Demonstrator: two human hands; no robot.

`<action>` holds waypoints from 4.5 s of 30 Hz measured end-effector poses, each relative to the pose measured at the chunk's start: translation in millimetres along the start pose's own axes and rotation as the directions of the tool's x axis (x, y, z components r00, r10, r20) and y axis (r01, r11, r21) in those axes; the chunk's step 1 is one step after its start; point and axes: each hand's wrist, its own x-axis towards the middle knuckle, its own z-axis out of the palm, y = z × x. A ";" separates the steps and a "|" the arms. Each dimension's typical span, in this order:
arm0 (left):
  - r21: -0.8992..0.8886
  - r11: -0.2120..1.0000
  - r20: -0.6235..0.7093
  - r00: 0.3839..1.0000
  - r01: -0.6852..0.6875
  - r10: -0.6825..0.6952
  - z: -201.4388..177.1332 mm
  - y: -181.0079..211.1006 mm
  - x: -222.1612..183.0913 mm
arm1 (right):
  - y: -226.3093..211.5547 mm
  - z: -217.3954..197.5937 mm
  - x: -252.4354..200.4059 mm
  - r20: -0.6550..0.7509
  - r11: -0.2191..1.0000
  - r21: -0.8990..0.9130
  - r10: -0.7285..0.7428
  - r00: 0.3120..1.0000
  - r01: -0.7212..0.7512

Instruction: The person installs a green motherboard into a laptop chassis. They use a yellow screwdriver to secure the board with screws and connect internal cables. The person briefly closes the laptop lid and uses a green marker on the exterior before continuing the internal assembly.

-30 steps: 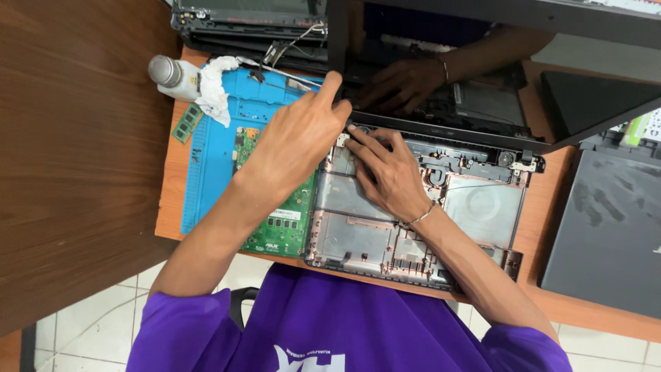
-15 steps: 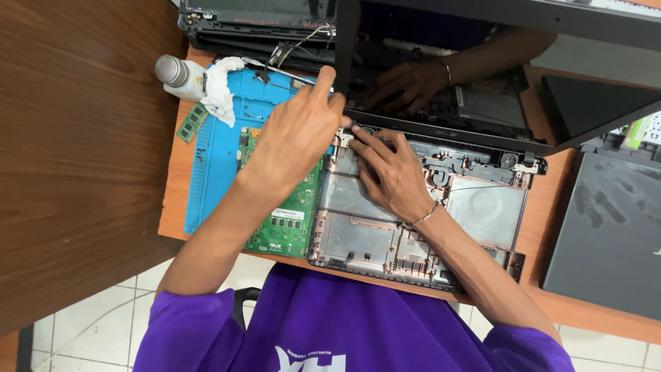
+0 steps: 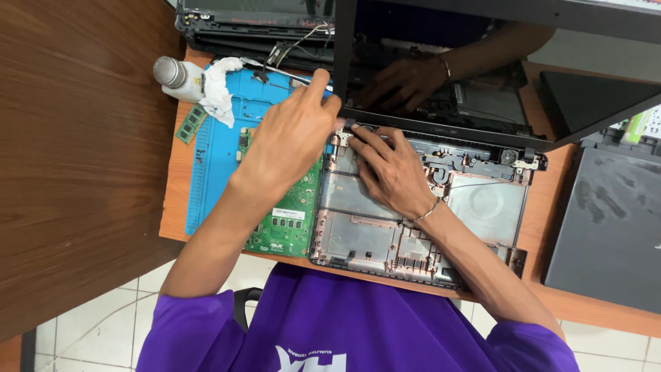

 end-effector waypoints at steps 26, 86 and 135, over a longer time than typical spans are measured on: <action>-0.116 0.968 -0.121 0.964 0.223 -0.237 -34.9 -26.6 -61.4 | -14.5 -4.5 24.5 0.035 0.999 -0.014 -0.043 0.998 0.044; -0.602 0.655 0.035 0.834 0.457 -0.550 60.5 3.8 -82.9 | 16.2 -40.0 -45.0 -0.372 0.959 -0.066 0.233 0.898 -0.276; -0.604 0.548 -0.003 0.686 0.578 -0.728 93.0 39.7 -54.7 | 188.3 -36.9 -154.8 -0.480 0.567 0.797 0.804 0.352 -0.207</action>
